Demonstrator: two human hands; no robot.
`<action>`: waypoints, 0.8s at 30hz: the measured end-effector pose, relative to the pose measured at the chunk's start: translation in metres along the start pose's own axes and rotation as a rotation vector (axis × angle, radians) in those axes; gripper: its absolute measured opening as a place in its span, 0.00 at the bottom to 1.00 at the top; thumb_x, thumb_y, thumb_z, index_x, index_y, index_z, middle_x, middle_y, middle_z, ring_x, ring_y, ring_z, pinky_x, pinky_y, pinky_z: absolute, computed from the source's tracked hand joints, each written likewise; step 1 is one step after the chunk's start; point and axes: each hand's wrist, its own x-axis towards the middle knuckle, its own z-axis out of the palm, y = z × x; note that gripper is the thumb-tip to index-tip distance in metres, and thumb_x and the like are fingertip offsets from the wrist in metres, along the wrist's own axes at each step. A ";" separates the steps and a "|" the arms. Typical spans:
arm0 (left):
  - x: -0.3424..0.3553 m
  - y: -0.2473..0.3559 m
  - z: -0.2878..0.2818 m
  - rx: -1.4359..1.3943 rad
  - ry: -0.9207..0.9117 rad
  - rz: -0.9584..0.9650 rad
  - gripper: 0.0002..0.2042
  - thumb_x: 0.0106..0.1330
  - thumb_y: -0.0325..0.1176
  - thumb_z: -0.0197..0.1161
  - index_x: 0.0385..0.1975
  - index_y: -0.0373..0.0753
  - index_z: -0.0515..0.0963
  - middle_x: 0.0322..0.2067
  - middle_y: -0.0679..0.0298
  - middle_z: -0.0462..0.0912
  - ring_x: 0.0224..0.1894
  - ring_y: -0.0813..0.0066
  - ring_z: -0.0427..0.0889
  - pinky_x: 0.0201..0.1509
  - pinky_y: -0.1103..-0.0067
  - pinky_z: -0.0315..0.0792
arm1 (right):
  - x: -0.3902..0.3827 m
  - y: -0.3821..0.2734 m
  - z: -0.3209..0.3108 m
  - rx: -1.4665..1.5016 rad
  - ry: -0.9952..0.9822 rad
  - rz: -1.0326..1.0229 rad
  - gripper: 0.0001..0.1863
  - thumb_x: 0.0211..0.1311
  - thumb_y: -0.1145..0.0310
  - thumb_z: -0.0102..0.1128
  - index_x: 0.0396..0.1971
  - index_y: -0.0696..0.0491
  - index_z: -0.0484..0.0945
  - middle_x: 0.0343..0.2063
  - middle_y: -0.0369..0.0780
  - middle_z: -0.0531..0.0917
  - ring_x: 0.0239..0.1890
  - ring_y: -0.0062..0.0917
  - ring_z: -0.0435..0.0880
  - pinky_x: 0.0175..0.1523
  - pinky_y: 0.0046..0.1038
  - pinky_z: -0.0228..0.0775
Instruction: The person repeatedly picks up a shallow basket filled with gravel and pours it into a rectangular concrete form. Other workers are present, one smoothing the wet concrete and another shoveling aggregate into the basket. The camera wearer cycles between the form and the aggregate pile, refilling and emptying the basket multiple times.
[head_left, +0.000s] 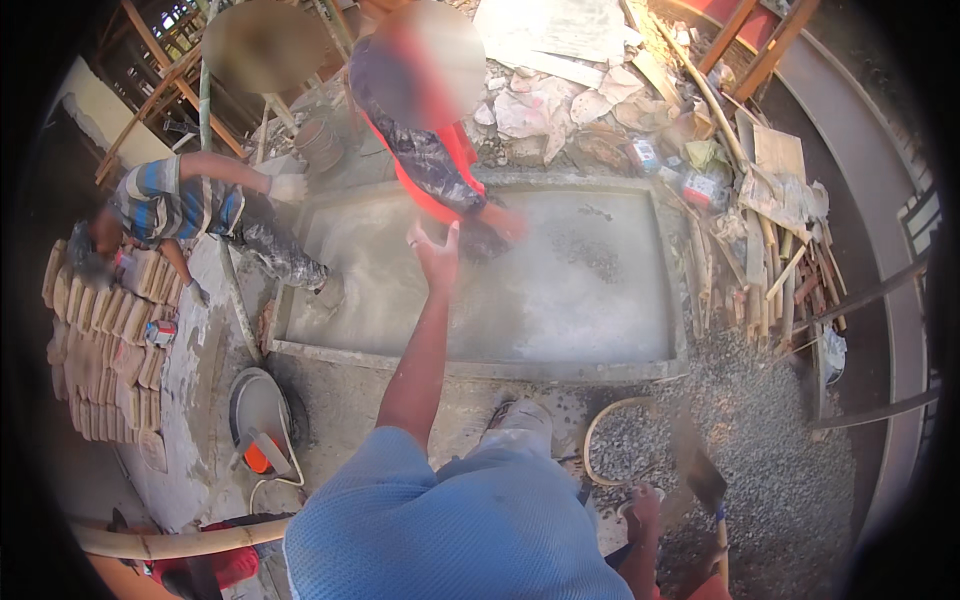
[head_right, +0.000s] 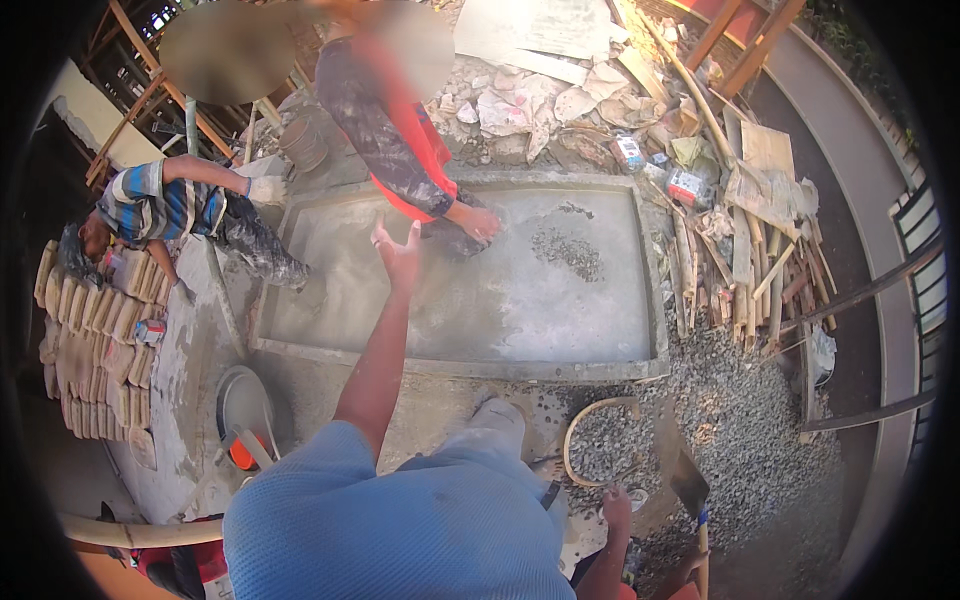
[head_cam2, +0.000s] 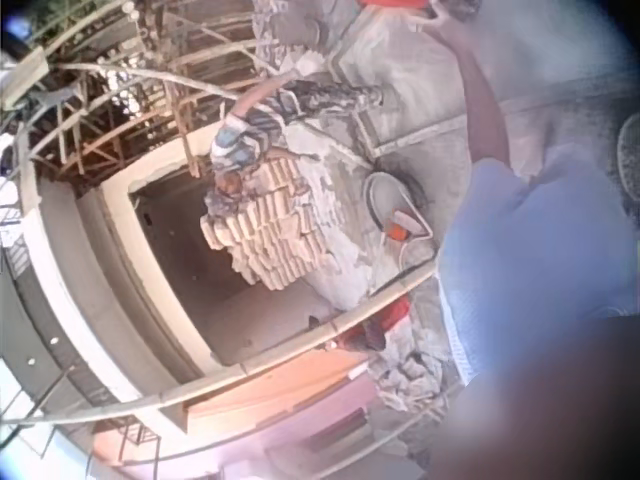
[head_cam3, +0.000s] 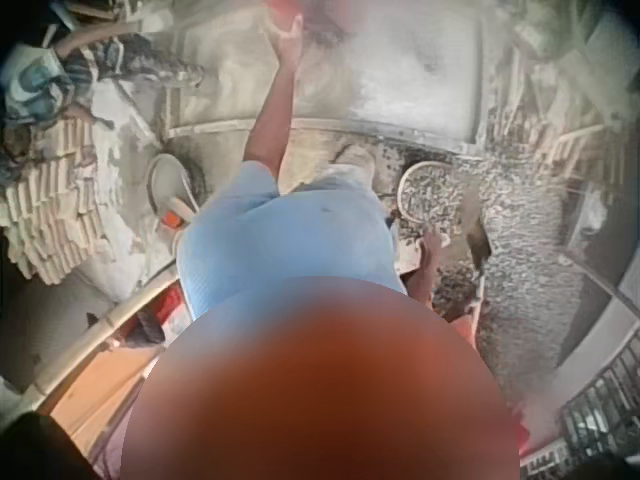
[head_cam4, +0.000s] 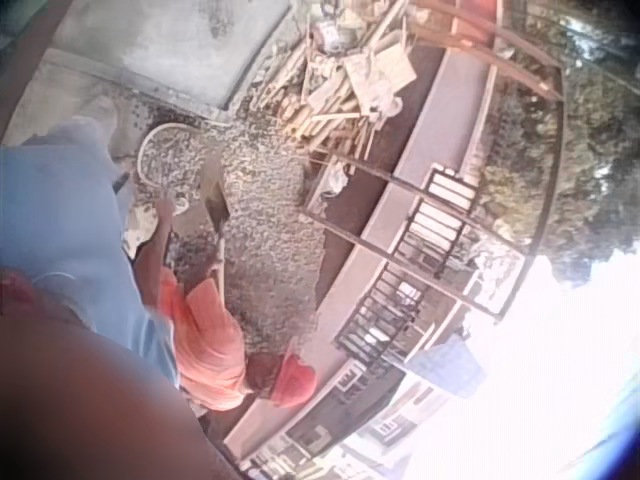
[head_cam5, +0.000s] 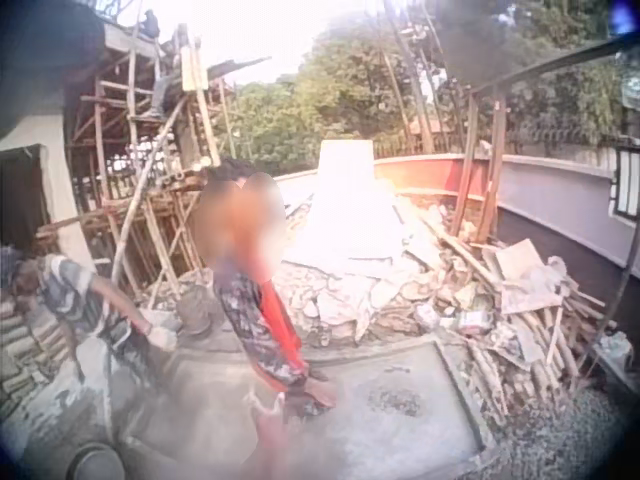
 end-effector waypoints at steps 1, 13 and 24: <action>0.040 0.020 0.014 0.003 0.037 -0.065 0.41 0.49 0.44 0.70 0.60 0.33 0.56 0.54 0.42 0.64 0.58 0.48 0.63 0.61 0.64 0.58 | 0.024 -0.042 -0.031 -0.046 0.067 -0.154 0.30 0.52 0.61 0.59 0.55 0.57 0.65 0.43 0.55 0.75 0.49 0.49 0.73 0.54 0.39 0.65; 0.170 0.019 0.115 0.146 -0.027 -0.489 0.36 0.45 0.41 0.70 0.52 0.33 0.61 0.46 0.46 0.73 0.50 0.50 0.73 0.52 0.62 0.68 | 0.118 -0.767 -0.179 -0.004 0.525 -1.422 0.64 0.39 0.54 0.73 0.65 0.62 0.32 0.63 0.58 0.47 0.65 0.51 0.50 0.66 0.41 0.51; 0.243 -0.041 0.195 0.050 0.220 -0.444 0.38 0.45 0.40 0.72 0.50 0.21 0.60 0.44 0.41 0.73 0.45 0.51 0.75 0.51 0.68 0.68 | 0.169 -0.722 -0.085 0.622 0.386 -1.579 0.14 0.58 0.69 0.54 0.15 0.55 0.66 0.12 0.42 0.65 0.15 0.36 0.69 0.22 0.32 0.59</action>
